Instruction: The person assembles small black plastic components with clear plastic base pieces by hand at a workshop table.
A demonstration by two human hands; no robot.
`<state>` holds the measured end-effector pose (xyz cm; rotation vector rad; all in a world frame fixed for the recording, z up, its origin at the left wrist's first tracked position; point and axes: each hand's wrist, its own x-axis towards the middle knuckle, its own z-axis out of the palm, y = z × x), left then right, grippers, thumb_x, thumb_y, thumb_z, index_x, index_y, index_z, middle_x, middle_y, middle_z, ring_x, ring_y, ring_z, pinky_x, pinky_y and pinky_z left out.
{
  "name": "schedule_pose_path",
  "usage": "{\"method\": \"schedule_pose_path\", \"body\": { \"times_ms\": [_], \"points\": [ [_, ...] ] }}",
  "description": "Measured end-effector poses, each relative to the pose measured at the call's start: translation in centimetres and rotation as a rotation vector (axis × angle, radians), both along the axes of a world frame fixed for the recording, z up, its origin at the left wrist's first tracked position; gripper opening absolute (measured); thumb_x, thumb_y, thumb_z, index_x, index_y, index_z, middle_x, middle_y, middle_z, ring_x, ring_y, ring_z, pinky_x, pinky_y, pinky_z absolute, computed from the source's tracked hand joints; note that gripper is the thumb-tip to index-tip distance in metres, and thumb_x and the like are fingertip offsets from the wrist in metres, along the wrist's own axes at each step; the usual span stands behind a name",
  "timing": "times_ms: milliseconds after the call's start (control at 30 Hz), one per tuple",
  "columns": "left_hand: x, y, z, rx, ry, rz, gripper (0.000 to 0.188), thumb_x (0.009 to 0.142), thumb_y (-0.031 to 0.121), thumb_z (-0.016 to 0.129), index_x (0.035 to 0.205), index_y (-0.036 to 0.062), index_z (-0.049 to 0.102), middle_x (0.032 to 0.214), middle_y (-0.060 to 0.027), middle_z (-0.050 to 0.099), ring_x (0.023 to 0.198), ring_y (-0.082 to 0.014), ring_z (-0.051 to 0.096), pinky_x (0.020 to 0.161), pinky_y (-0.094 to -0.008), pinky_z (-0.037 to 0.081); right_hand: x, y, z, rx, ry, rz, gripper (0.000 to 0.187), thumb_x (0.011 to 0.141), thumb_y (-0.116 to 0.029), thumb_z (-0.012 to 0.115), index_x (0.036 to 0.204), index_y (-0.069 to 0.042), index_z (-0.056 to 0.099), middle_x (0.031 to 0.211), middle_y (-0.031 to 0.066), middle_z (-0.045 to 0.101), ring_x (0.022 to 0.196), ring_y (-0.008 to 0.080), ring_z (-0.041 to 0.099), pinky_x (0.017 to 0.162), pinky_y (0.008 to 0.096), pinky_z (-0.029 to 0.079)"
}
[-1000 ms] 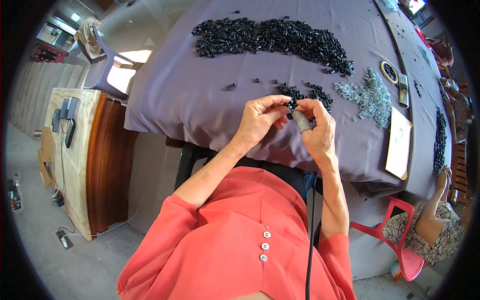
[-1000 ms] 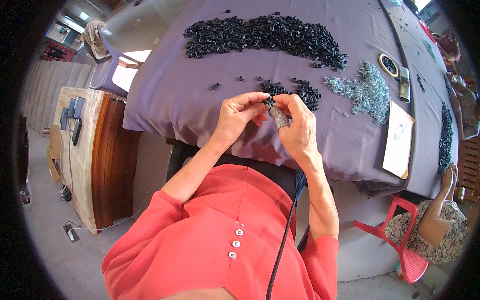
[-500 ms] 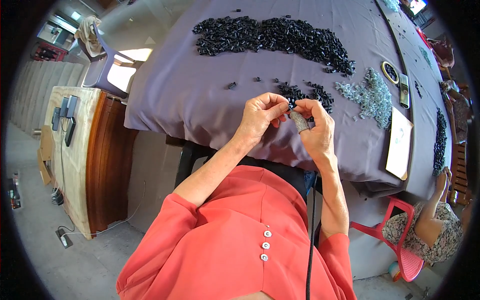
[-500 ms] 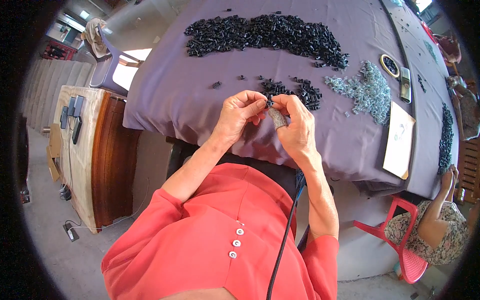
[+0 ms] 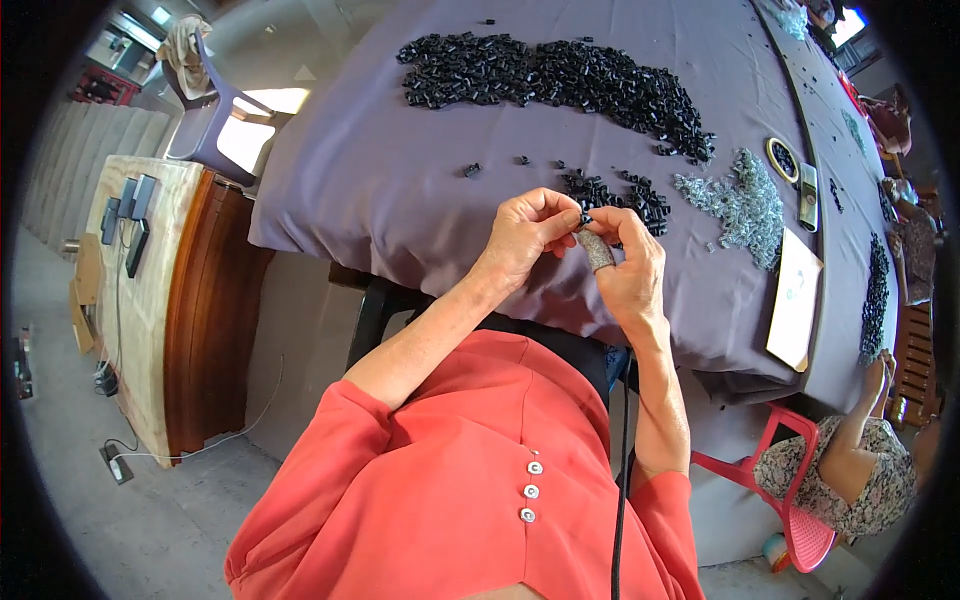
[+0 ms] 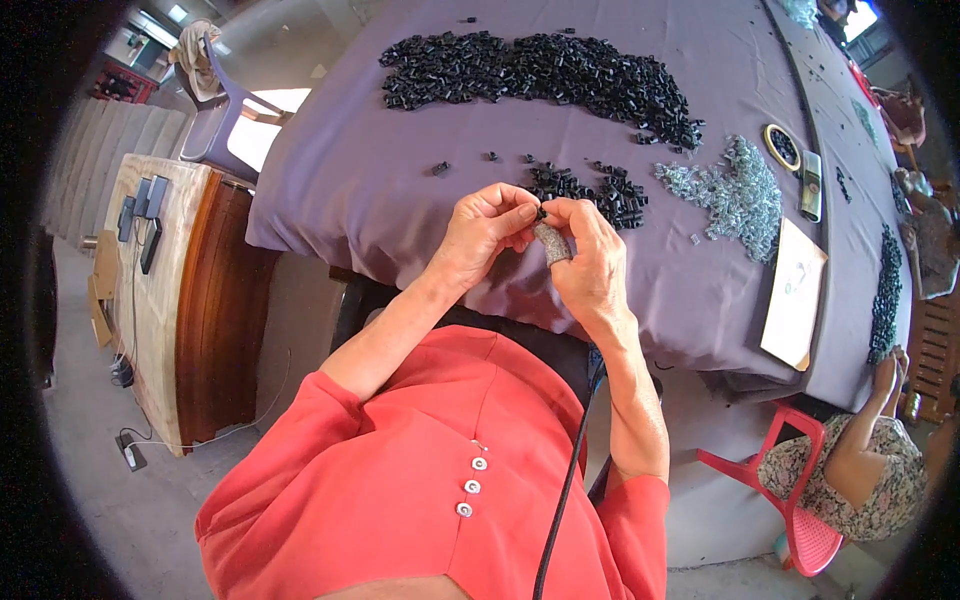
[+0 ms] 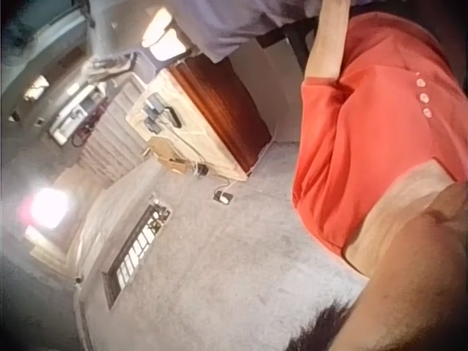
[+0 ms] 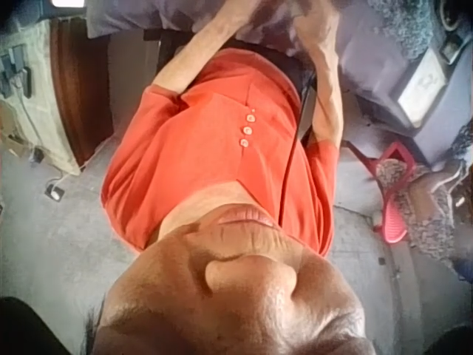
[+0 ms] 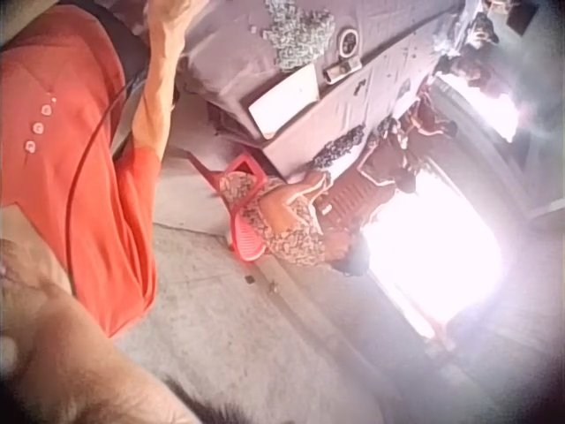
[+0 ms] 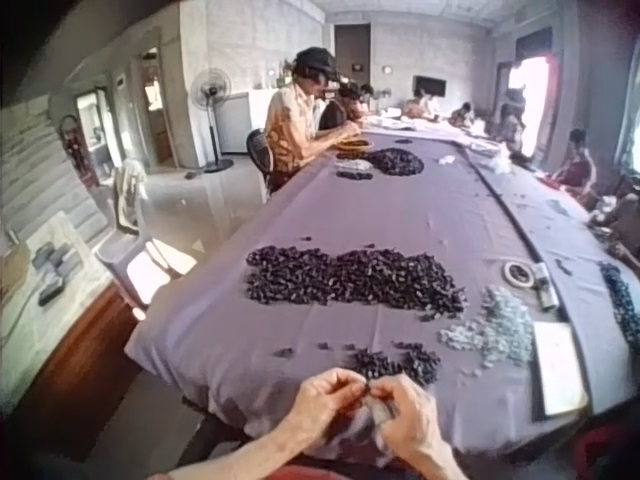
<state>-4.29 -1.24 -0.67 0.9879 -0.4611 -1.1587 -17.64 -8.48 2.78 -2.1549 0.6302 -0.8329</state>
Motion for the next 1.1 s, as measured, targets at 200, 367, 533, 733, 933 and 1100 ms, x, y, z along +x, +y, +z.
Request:
{"method": "schedule_pose_path", "body": {
  "times_ms": [200, 367, 533, 733, 933, 1100],
  "points": [
    [0.0, 0.2, 0.0, 0.003, -0.038, -0.01, 0.012, 0.085, 0.01, 0.063, 0.095, 0.0029, 0.063, 0.076, -0.0012, 0.062, 0.062, -0.0066, 0.055, 0.056, -0.0188, 0.046, 0.0, -0.1, 0.0, -0.001, 0.026, 0.01, 0.041, 0.061, 0.014, 0.052, 0.098, -0.004, 0.057, 0.084, 0.0106, 0.059, 0.079, 0.0251, 0.061, 0.071, 0.0315, 0.048],
    [0.3, 0.6, 0.5, 0.011, -0.182, -0.026, 0.011, 0.085, 0.009, 0.063, 0.093, 0.002, 0.064, 0.076, -0.0006, 0.061, 0.063, -0.0061, 0.054, 0.057, -0.0191, 0.045, 0.2, 0.1, 0.1, 0.045, 0.027, -0.022, 0.037, 0.065, 0.013, 0.057, 0.098, -0.003, 0.058, 0.081, 0.0098, 0.062, 0.075, 0.0215, 0.062, 0.071, 0.0297, 0.049],
    [1.1, 1.0, 0.6, -0.024, -0.088, -0.151, 0.011, 0.084, 0.008, 0.063, 0.092, 0.0004, 0.064, 0.075, -0.0027, 0.062, 0.062, -0.008, 0.055, 0.056, -0.0206, 0.045, 0.1, -0.4, -0.3, 0.251, 0.019, 0.033, 0.029, 0.072, 0.002, 0.068, 0.099, -0.003, 0.059, 0.078, 0.006, 0.062, 0.071, 0.0146, 0.058, 0.069, 0.0269, 0.048],
    [2.0, 1.4, -0.3, -0.071, 0.108, -0.065, 0.01, 0.084, 0.007, 0.063, 0.092, 0.0007, 0.063, 0.076, -0.005, 0.063, 0.062, -0.0112, 0.057, 0.055, -0.0221, 0.046, 2.0, -0.6, 0.6, 0.17, 0.109, 0.045, 0.023, 0.071, 0.003, 0.066, 0.093, -0.003, 0.061, 0.076, 0.0067, 0.06, 0.069, 0.0158, 0.058, 0.067, 0.0274, 0.047],
    [3.9, 1.7, -0.9, -0.068, 0.18, 0.31, 0.008, 0.086, 0.008, 0.06, 0.092, 0.0028, 0.062, 0.078, -0.0066, 0.064, 0.061, -0.0105, 0.057, 0.055, -0.022, 0.045, 6.9, -2.6, 1.1, -0.188, 0.075, 0.136, 0.026, 0.069, 0.007, 0.051, 0.092, -0.002, 0.061, 0.085, 0.0154, 0.059, 0.08, 0.0344, 0.059, 0.071, 0.0362, 0.047],
    [3.9, 1.6, -0.9, -0.078, 0.147, 0.284, 0.008, 0.087, 0.009, 0.059, 0.093, 0.0036, 0.061, 0.079, -0.0054, 0.063, 0.063, -0.0095, 0.055, 0.058, -0.0222, 0.045, 10.1, -3.6, -1.4, -0.375, 0.243, 0.166, 0.025, 0.071, 0.003, 0.052, 0.093, -0.003, 0.061, 0.089, 0.0146, 0.057, 0.086, 0.0341, 0.056, 0.074, 0.0414, 0.047]
  ]
}}
